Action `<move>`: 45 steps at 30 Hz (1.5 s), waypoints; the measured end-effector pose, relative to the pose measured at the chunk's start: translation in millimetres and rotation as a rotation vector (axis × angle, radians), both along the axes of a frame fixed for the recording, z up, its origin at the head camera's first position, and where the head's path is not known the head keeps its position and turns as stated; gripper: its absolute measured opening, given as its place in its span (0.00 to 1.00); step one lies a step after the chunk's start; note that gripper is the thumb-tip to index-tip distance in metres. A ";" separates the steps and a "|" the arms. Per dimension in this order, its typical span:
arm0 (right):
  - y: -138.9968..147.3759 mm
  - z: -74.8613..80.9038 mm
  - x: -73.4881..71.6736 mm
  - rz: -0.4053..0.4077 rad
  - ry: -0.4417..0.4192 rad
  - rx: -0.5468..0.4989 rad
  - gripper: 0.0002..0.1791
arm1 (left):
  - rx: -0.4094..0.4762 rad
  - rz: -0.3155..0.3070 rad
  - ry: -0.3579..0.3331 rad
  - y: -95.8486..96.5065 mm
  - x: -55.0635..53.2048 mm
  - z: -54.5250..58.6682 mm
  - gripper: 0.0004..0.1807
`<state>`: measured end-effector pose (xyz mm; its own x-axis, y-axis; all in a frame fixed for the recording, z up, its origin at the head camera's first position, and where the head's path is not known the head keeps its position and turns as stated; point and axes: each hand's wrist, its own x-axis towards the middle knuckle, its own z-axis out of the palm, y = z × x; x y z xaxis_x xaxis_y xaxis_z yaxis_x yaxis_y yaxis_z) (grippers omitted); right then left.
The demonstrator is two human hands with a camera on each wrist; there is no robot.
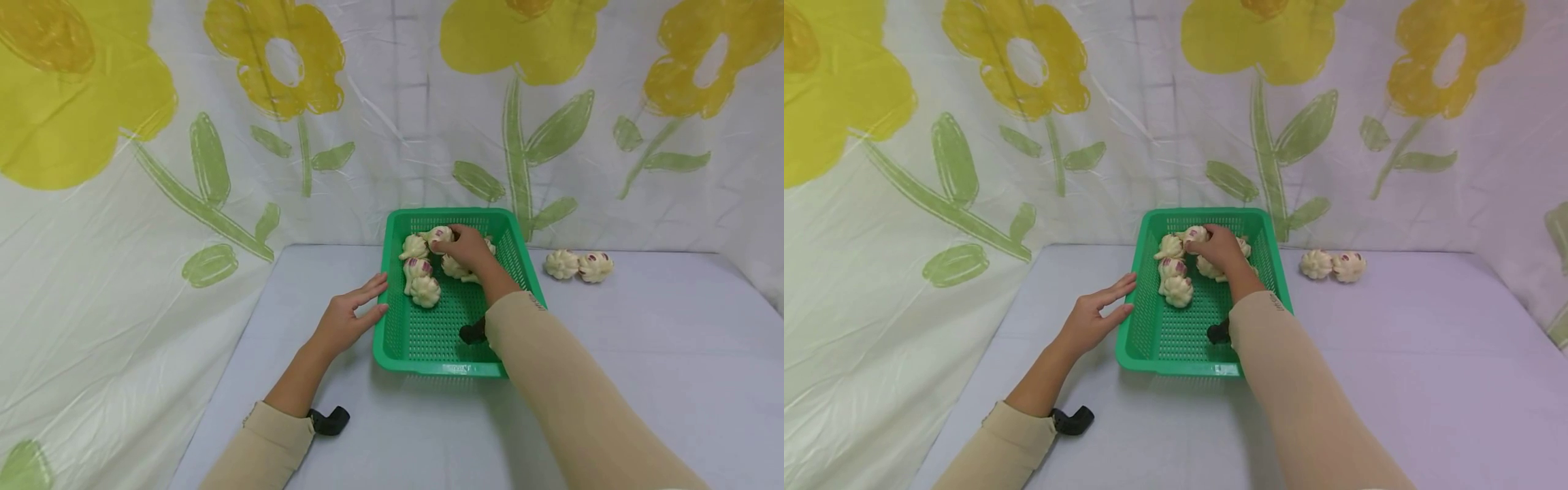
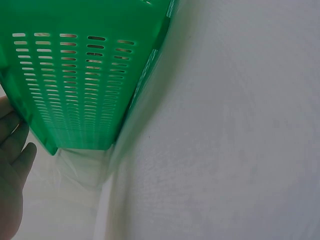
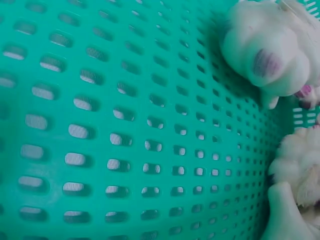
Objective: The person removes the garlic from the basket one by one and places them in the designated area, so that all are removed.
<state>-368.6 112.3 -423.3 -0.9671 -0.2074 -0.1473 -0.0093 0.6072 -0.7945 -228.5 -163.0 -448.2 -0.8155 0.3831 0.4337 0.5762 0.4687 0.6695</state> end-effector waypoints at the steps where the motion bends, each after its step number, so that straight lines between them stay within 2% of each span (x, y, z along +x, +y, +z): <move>1: 0.2 0.3 -0.4 -0.007 0.000 -0.010 0.45 | 0.001 -0.001 0.000 0.0 0.0 0.3 0.25; 22: -2.3 6.5 -1.7 -0.061 0.031 -0.180 0.45 | 0.008 0.004 0.016 -2.3 -0.7 2.7 0.25; 38: -2.1 8.1 -1.0 -0.054 0.035 -0.241 0.44 | 0.001 0.015 0.029 -3.6 -0.9 -0.3 0.25; 45: 4.3 7.6 1.9 -0.062 0.021 -0.261 0.44 | 0.012 -0.004 0.019 0.9 0.2 -4.0 0.25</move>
<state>-366.6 116.6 -415.8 -0.9815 -0.1760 -0.0760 0.0031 0.3817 -0.9243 -228.3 -162.1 -452.2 -0.8057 0.3810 0.4535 0.5906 0.4587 0.6639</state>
